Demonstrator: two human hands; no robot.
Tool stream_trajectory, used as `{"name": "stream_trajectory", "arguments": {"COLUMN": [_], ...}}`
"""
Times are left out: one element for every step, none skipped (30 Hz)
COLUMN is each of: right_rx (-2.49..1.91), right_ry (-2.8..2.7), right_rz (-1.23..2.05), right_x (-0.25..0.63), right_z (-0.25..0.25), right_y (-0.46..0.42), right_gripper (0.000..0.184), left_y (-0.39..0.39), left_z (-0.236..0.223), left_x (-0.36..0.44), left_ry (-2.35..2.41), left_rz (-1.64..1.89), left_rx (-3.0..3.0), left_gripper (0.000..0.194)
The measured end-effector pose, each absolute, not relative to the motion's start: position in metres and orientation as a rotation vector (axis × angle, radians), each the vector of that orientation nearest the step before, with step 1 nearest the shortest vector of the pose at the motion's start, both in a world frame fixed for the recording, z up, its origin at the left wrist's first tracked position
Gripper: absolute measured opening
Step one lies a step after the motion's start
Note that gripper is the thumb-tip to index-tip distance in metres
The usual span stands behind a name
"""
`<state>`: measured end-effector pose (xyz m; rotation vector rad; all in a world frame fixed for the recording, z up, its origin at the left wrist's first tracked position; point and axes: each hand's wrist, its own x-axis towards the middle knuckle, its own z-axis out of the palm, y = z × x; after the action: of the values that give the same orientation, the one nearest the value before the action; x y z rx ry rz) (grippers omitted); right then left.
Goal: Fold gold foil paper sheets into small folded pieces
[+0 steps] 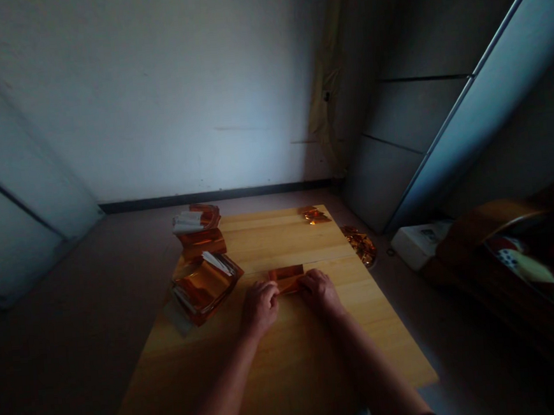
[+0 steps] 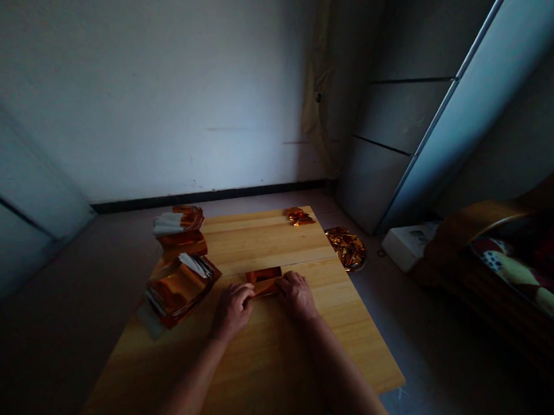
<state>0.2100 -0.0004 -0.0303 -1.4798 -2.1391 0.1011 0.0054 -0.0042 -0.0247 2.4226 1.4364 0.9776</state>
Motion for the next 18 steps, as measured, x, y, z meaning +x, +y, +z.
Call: {"name": "stream_trajectory", "arguments": {"right_rx": [-1.486, -1.491, -1.494, -1.496, -1.498, -1.500, -1.502, -1.503, -1.504, -1.502, -1.499, -1.497, -1.497, -1.497, -1.498, -1.498, -1.499, -1.498], "right_ry": [-2.143, -2.149, -2.155, -2.161, -2.166, -2.171, -2.175, -2.177, -2.177, -2.178, -2.177, -2.173, -2.168, -2.164, -2.162, -2.163, -2.163, -2.164], "right_rz": [0.092, 0.086, 0.083, 0.081, 0.078, 0.074, 0.069, 0.064, 0.058, 0.054, 0.052, 0.052, 0.055, 0.061, 0.066, 0.068, 0.066, 0.062], "right_x": [0.210, 0.210, 0.210, 0.210, 0.210, 0.210, 0.210, 0.210, 0.210, 0.211, 0.211, 0.211, 0.211, 0.211, 0.211, 0.211, 0.211, 0.211], "right_z": [-0.030, -0.030, -0.030, -0.029, -0.029, -0.029, -0.028, -0.028, -0.029, -0.029, -0.030, -0.030, -0.030, -0.031, -0.031, -0.032, -0.032, -0.032], "right_y": [-0.001, -0.001, -0.002, -0.002, -0.002, -0.002, -0.002, -0.002, -0.002, -0.002, -0.002, -0.002, -0.002, -0.001, -0.001, -0.001, 0.000, 0.000], "right_gripper": [0.024, 0.023, 0.021, 0.020, 0.020, 0.019, 0.019, 0.019, 0.018, 0.018, 0.017, 0.016, 0.016, 0.015, 0.016, 0.016, 0.017, 0.017], "left_y": [-0.005, -0.005, -0.006, -0.006, -0.006, -0.006, -0.006, -0.006, -0.006, -0.006, -0.005, -0.005, -0.005, -0.004, -0.004, -0.003, -0.003, -0.002], "left_z": [-0.023, -0.022, -0.021, -0.020, -0.020, -0.021, -0.021, -0.022, -0.024, -0.025, -0.026, -0.027, -0.028, -0.029, -0.030, -0.030, -0.031, -0.032], "left_x": [0.006, 0.006, 0.007, 0.007, 0.007, 0.008, 0.008, 0.008, 0.008, 0.007, 0.007, 0.006, 0.006, 0.006, 0.006, 0.006, 0.006, 0.006], "left_ry": [1.439, 1.443, 1.445, 1.448, 1.449, 1.449, 1.450, 1.454, 1.464, 1.478, 1.493, 1.507, 1.515, 1.516, 1.513, 1.504, 1.495, 1.488], "left_rz": [0.970, 0.966, 0.965, 0.967, 0.969, 0.971, 0.973, 0.975, 0.979, 0.982, 0.982, 0.978, 0.969, 0.959, 0.955, 0.958, 0.969, 0.984], "left_rx": [2.427, 2.432, 2.435, 2.437, 2.437, 2.438, 2.438, 2.436, 2.431, 2.425, 2.417, 2.410, 2.408, 2.409, 2.411, 2.413, 2.413, 2.410], "left_gripper": [0.021, 0.018, 0.015, 0.013, 0.012, 0.012, 0.012, 0.013, 0.013, 0.013, 0.013, 0.014, 0.015, 0.016, 0.019, 0.022, 0.026, 0.028]}}
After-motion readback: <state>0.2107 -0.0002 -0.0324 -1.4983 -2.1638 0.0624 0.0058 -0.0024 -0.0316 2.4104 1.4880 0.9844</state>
